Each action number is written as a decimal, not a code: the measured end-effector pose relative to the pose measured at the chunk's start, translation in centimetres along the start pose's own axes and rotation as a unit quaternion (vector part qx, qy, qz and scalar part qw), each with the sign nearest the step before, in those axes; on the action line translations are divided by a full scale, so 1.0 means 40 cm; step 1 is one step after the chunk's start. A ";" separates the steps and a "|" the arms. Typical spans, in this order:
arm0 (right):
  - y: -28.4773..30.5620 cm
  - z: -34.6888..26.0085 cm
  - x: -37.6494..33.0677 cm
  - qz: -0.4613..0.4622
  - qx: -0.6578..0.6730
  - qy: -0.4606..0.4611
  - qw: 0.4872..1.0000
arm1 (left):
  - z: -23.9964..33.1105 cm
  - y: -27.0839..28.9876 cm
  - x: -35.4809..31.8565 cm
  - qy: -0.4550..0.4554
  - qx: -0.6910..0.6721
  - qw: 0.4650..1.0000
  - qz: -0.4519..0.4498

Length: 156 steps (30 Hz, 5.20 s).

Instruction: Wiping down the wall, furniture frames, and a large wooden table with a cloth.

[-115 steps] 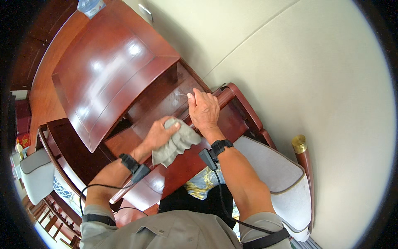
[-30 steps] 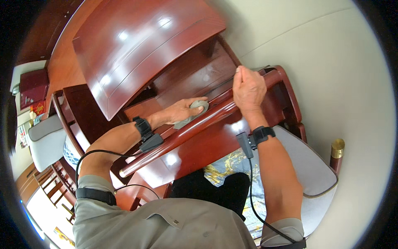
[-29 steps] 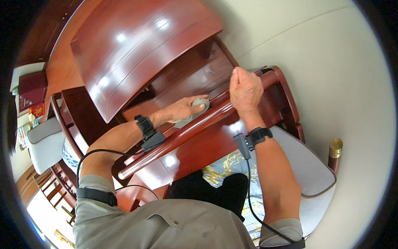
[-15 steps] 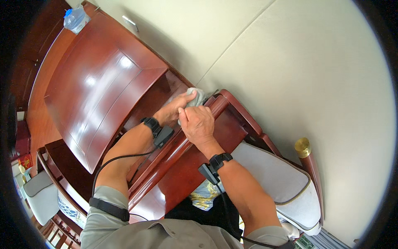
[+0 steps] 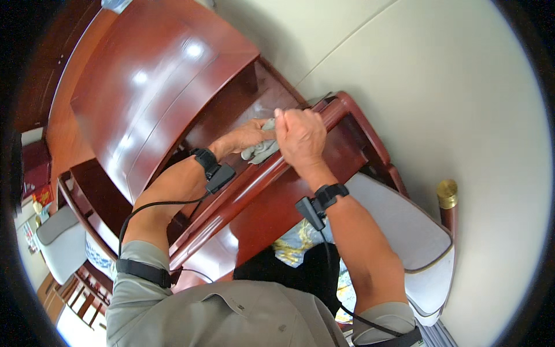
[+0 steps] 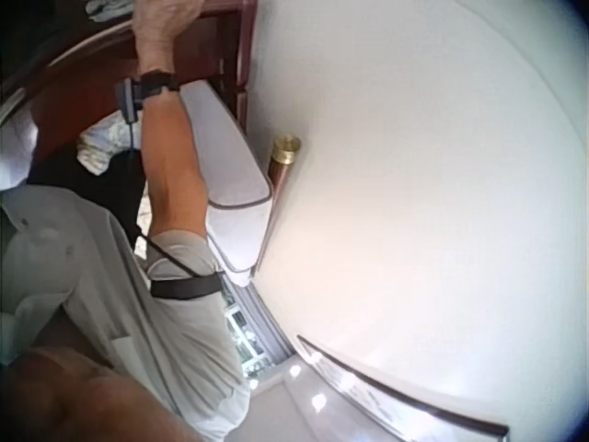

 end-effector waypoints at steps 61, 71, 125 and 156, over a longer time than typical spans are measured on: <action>-0.034 0.053 -0.004 -0.001 -0.001 -0.069 0.998 | -0.502 -0.647 -0.963 0.302 0.369 0.774 0.416; -0.037 0.042 -0.015 0.003 0.012 -0.062 0.998 | -0.239 -0.612 -0.524 -0.048 0.517 0.805 0.289; -0.025 0.049 -0.012 -0.001 0.000 -0.072 0.997 | -0.927 -0.666 -1.168 0.303 -0.526 0.594 0.528; 0.114 -0.183 -0.938 -0.332 0.420 -0.235 0.811 | -0.251 -0.742 -0.614 0.212 -0.268 0.914 0.221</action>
Point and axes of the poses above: each hand's wrist, its own x-axis towards the middle knuckle, its own y-axis out of the back of the hand, z = x × y, the point moved 4 cm from there along x, towards the middle knuckle, and after that the axes turned 13 degrees about x, right-handed, at the moved point
